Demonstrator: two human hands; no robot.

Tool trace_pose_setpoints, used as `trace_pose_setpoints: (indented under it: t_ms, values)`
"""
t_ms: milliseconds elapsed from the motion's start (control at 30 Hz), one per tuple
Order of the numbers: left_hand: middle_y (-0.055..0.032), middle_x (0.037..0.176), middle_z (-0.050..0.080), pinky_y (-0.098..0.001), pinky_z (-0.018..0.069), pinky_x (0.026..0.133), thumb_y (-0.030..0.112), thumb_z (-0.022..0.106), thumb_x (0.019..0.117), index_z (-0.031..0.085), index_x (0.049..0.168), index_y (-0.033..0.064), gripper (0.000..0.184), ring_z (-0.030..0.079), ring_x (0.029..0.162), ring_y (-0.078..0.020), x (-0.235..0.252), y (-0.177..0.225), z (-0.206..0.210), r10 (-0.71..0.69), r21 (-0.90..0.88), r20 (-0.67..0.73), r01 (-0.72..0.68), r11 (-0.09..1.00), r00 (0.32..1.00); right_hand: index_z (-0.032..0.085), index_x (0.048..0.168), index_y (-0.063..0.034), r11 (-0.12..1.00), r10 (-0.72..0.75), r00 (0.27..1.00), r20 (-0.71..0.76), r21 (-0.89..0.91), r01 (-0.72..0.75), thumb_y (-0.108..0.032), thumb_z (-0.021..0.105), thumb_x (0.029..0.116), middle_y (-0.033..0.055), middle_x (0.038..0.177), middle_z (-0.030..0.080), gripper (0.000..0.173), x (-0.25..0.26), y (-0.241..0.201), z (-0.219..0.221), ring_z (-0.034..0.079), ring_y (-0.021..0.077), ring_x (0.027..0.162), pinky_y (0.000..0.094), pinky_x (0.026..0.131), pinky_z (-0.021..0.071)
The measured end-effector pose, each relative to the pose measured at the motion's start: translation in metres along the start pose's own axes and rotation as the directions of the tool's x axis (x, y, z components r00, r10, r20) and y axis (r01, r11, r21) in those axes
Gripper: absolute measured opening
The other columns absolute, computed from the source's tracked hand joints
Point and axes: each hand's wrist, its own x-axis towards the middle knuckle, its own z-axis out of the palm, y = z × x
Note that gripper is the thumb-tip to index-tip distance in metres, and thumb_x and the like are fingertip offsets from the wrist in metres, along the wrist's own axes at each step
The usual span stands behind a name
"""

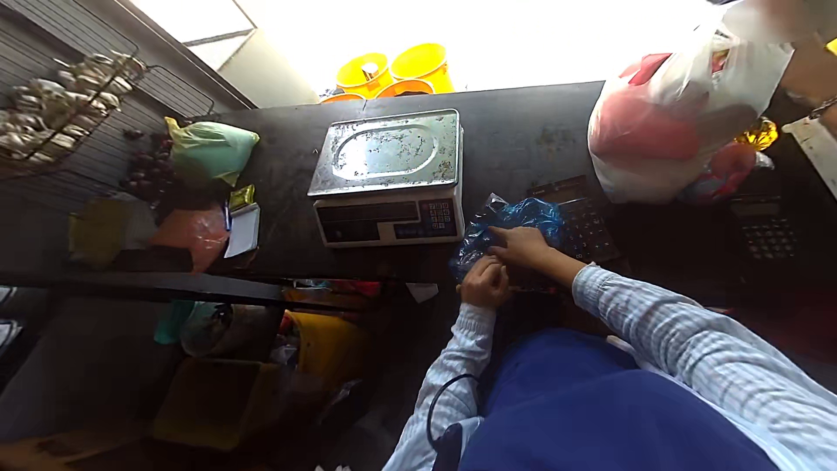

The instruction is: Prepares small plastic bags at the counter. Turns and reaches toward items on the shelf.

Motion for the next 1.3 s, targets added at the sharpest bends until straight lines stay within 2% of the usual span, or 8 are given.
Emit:
trace_pose_setpoints:
  t_ms: [133,267,567,767,967,1133,1200,1300]
  values:
    - [-0.0224,0.143,0.059,-0.0577,0.0415,0.111,0.026,0.061,0.0969,0.063,0.136,-0.0013,0.048,0.056,0.133,-0.0426,0.000,-0.008,-0.013,-0.354,0.355,0.100,0.299,0.886,0.930,0.063,0.140,-0.0152,0.994,-0.095,0.994,-0.052,-0.064,0.091,-0.039,0.059,0.1026,0.0242,0.126,0.065,0.044,0.021,-0.009,-0.009,0.063,0.0435,0.117,0.0630,0.096,0.0468]
    - [-0.0108,0.142,0.063,-0.0616,0.0369,0.107,0.038,0.060,0.0963,0.070,0.133,0.0124,0.045,0.060,0.129,-0.0326,0.012,0.006,-0.014,-0.486,0.478,0.171,0.359,0.801,0.857,0.045,0.156,-0.0317,0.975,-0.178,0.984,-0.014,-0.138,0.174,-0.026,0.049,0.1050,0.0255,0.123,0.066,0.051,0.034,-0.006,-0.009,0.065,0.0445,0.109,0.0624,0.090,0.0483]
    - [-0.0197,0.146,0.057,-0.0562,0.0340,0.117,0.048,0.063,0.0952,0.061,0.139,0.0024,0.063,0.053,0.137,-0.0372,0.021,-0.009,-0.020,-0.578,0.488,0.157,0.445,0.751,0.801,0.061,0.139,-0.0101,0.991,-0.011,0.999,-0.048,-0.136,0.004,-0.022,0.047,0.1059,0.0257,0.125,0.065,0.038,0.078,-0.043,-0.013,0.064,0.0457,0.111,0.0632,0.088,0.0505]
    - [-0.0292,0.141,0.056,-0.0621,0.0327,0.113,0.047,0.070,0.0897,0.064,0.136,0.0027,0.064,0.048,0.135,-0.0490,0.026,-0.016,-0.028,-0.615,0.502,0.076,0.503,0.704,0.785,0.066,0.130,-0.0020,0.851,-0.202,0.973,-0.109,0.472,0.230,-0.028,0.062,0.1033,0.0226,0.119,0.069,0.038,0.081,0.002,-0.041,0.065,0.0350,0.112,0.0567,0.098,0.0493]
    - [-0.0313,0.136,0.056,-0.0591,0.0359,0.112,0.056,0.064,0.0886,0.058,0.134,-0.0066,0.078,0.049,0.132,-0.0466,0.066,0.034,-0.043,-0.285,-0.044,-0.045,0.283,0.958,0.958,0.040,0.149,-0.0149,0.154,-0.122,0.976,-0.182,0.968,0.199,0.004,0.045,0.0978,0.0069,0.118,0.066,0.055,-0.025,0.036,-0.083,0.066,0.0111,0.093,0.0318,0.082,0.0561]
    - [-0.0263,0.165,0.018,-0.0368,0.0274,0.123,0.080,0.067,0.0757,0.006,0.159,-0.0074,0.135,0.026,0.152,-0.0233,0.107,0.057,-0.015,-0.217,-0.696,0.211,0.302,0.651,0.953,0.033,0.155,-0.0189,0.086,-0.324,0.919,-0.225,0.960,0.266,0.002,0.059,0.0857,0.0068,0.111,0.073,0.077,-0.101,0.047,-0.097,0.072,0.0115,0.094,0.0297,0.087,0.0599]
    - [-0.0101,0.147,0.052,-0.0286,0.0482,0.109,0.062,0.078,0.0790,0.027,0.153,-0.0040,0.112,0.055,0.130,-0.0083,0.115,0.078,-0.007,-0.128,-0.843,0.266,0.295,0.450,0.955,0.029,0.158,-0.0195,0.146,-0.326,0.906,-0.268,0.933,0.329,0.002,0.065,0.0840,0.0051,0.107,0.073,0.085,-0.127,0.054,-0.100,0.072,0.0098,0.093,0.0283,0.088,0.0603]
    - [0.0082,0.090,0.078,-0.0242,0.0623,0.076,0.011,0.071,0.0911,0.073,0.099,0.0106,0.009,0.073,0.082,-0.0016,0.127,0.115,-0.005,-0.090,-0.922,0.275,0.289,0.258,0.957,0.026,0.161,-0.0194,0.271,-0.197,0.896,-0.398,0.856,0.440,0.003,0.067,0.0806,0.0006,0.097,0.072,0.093,-0.167,0.068,-0.103,0.072,0.0072,0.085,0.0256,0.080,0.0613]
